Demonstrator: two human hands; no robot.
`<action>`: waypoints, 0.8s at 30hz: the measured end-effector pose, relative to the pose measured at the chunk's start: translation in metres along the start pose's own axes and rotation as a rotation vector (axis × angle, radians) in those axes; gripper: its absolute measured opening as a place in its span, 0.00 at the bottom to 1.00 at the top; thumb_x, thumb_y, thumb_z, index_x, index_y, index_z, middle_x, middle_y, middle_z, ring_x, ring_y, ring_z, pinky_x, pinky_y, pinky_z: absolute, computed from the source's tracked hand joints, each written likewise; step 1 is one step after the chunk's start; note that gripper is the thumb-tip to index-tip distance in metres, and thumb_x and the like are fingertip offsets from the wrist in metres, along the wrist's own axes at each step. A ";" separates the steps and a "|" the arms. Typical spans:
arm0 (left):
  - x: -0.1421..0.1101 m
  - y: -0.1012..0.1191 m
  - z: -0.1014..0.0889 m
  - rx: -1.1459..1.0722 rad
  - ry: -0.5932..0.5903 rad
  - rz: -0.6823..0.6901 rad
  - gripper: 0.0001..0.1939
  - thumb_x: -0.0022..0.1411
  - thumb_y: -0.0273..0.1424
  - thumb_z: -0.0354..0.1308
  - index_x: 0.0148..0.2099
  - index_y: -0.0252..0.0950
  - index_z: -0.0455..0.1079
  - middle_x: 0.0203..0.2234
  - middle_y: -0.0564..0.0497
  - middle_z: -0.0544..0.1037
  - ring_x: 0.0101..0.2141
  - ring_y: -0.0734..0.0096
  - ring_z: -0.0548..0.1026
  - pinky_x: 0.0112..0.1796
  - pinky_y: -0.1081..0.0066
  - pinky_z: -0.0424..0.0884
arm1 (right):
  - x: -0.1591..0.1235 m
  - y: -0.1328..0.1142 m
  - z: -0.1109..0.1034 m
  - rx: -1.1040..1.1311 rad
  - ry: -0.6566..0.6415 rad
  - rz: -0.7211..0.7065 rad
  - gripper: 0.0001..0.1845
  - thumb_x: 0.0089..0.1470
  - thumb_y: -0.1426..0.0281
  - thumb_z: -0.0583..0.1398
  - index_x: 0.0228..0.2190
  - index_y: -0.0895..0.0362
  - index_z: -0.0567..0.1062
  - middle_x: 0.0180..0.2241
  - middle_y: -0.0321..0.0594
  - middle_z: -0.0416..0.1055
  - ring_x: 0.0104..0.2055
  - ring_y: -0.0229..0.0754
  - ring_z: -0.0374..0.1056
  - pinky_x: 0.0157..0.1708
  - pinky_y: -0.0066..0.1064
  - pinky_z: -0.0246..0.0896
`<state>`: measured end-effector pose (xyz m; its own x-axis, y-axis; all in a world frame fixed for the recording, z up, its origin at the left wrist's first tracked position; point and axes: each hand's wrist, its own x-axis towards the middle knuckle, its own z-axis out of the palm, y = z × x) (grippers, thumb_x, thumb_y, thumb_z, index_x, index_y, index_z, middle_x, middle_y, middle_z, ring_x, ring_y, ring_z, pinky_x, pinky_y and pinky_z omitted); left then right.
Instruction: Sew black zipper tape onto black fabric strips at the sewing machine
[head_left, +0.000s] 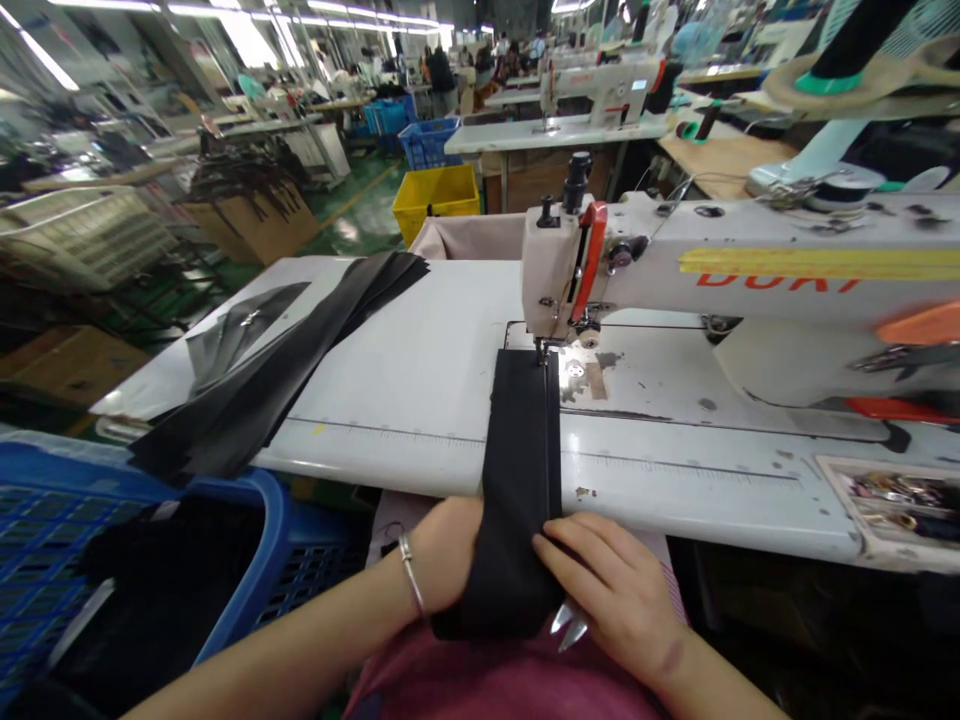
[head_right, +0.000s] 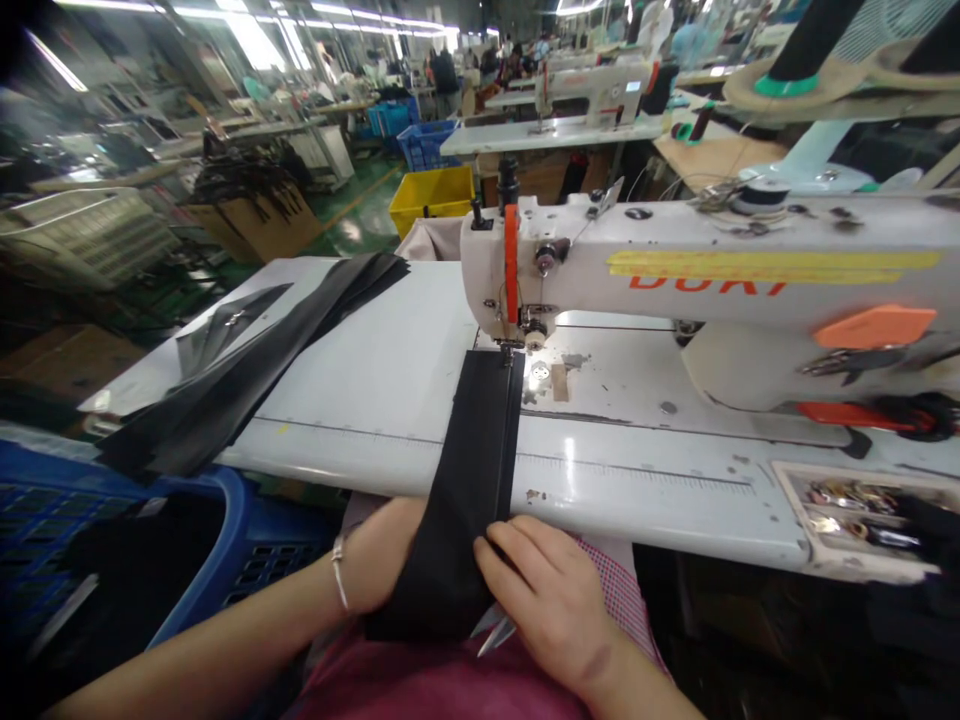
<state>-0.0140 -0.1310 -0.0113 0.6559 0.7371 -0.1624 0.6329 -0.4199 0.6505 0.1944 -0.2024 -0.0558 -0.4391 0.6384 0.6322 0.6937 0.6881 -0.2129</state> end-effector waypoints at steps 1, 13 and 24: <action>0.002 -0.004 -0.007 0.062 0.096 -0.014 0.18 0.66 0.33 0.52 0.56 0.33 0.63 0.50 0.41 0.70 0.52 0.55 0.68 0.52 0.55 0.66 | 0.001 0.000 -0.002 0.001 -0.010 -0.019 0.18 0.59 0.76 0.53 0.49 0.60 0.73 0.46 0.47 0.73 0.50 0.47 0.66 0.48 0.40 0.67; 0.068 -0.043 -0.055 0.431 -0.185 0.607 0.44 0.52 0.34 0.59 0.69 0.40 0.46 0.67 0.48 0.45 0.66 0.56 0.43 0.64 0.54 0.40 | -0.002 0.002 -0.033 -0.017 -0.161 -0.109 0.23 0.63 0.75 0.45 0.55 0.63 0.68 0.53 0.50 0.68 0.57 0.49 0.63 0.48 0.36 0.67; 0.069 -0.034 -0.057 0.481 -0.235 0.594 0.53 0.41 0.38 0.65 0.68 0.37 0.47 0.67 0.41 0.45 0.66 0.52 0.44 0.64 0.53 0.35 | 0.022 0.003 -0.040 -0.027 -0.124 -0.170 0.16 0.62 0.77 0.50 0.40 0.57 0.77 0.41 0.39 0.77 0.42 0.39 0.74 0.39 0.25 0.70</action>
<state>-0.0139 -0.0358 -0.0017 0.9747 0.2102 -0.0760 0.2233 -0.9291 0.2949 0.2098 -0.1997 -0.0131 -0.6172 0.5524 0.5602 0.6180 0.7811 -0.0894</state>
